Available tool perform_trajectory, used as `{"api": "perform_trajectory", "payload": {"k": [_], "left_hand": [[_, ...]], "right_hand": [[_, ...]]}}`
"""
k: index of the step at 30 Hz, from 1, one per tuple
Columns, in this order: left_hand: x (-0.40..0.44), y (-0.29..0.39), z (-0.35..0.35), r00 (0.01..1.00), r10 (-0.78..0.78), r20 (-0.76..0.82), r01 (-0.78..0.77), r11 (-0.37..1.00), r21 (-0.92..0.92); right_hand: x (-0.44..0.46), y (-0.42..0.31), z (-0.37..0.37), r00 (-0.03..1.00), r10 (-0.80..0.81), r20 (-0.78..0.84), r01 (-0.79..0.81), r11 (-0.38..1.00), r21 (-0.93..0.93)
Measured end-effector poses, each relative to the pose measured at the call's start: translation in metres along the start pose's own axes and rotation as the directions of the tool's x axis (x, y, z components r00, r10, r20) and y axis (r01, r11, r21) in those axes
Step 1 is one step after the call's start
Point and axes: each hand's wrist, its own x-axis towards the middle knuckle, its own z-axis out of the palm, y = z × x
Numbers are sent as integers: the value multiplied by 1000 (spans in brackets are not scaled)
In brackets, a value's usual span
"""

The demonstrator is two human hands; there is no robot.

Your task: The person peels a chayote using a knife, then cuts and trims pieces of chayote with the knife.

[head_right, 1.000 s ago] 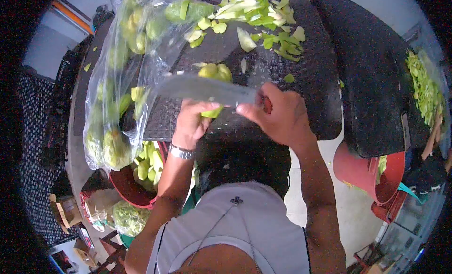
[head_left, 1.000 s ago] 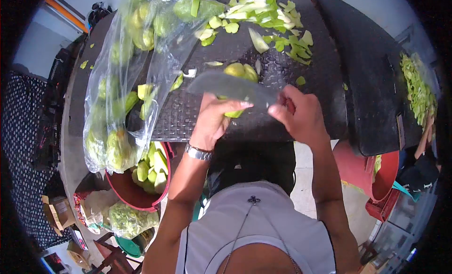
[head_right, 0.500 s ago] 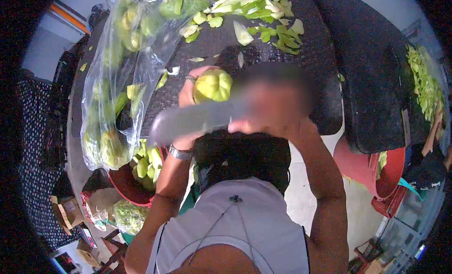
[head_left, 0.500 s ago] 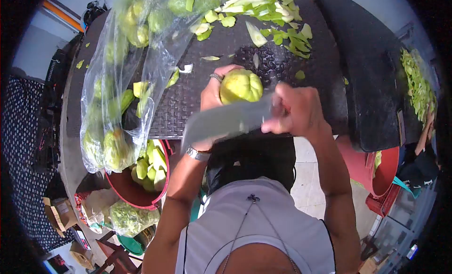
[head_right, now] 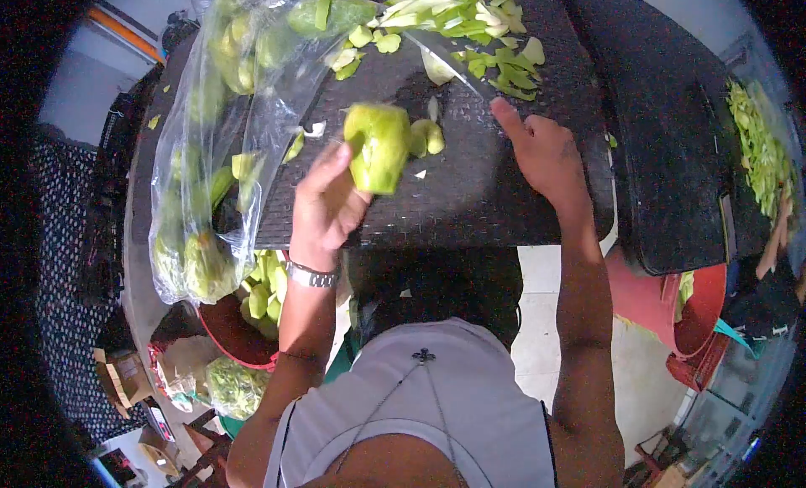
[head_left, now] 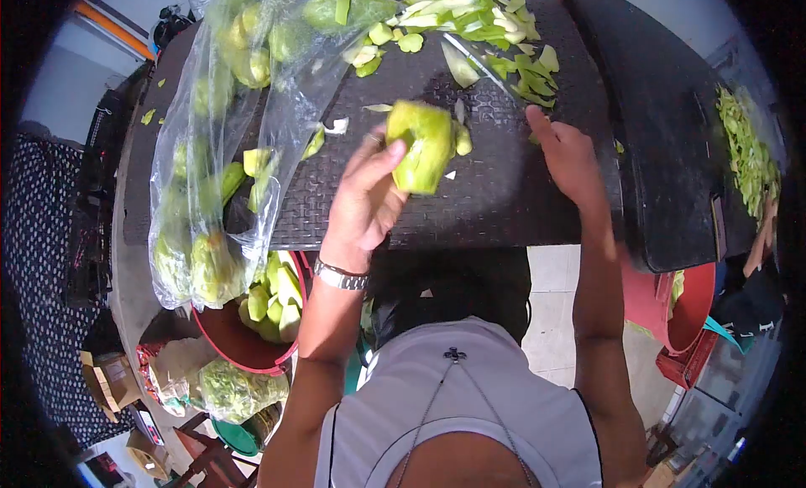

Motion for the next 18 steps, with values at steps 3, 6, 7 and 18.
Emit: {"api": "perform_trajectory", "payload": {"k": [3, 6, 7, 18], "left_hand": [[3, 3, -11, 998, 48, 40, -42, 990, -133], [15, 1, -25, 947, -180, 267, 254, 927, -277], [14, 0, -24, 947, -181, 264, 239, 948, -209], [5, -28, 4, 998, 37, 45, -49, 950, 309]], "right_hand": [[-8, -7, -2, 1000, 5, 4, -5, 997, 72], [-16, -9, 1, 998, -63, 22, 59, 989, 133], [-20, -13, -1, 997, -74, 22, 70, 989, 128], [-57, -26, 5, 909, -415, -42, 417, 905, 79]]}}
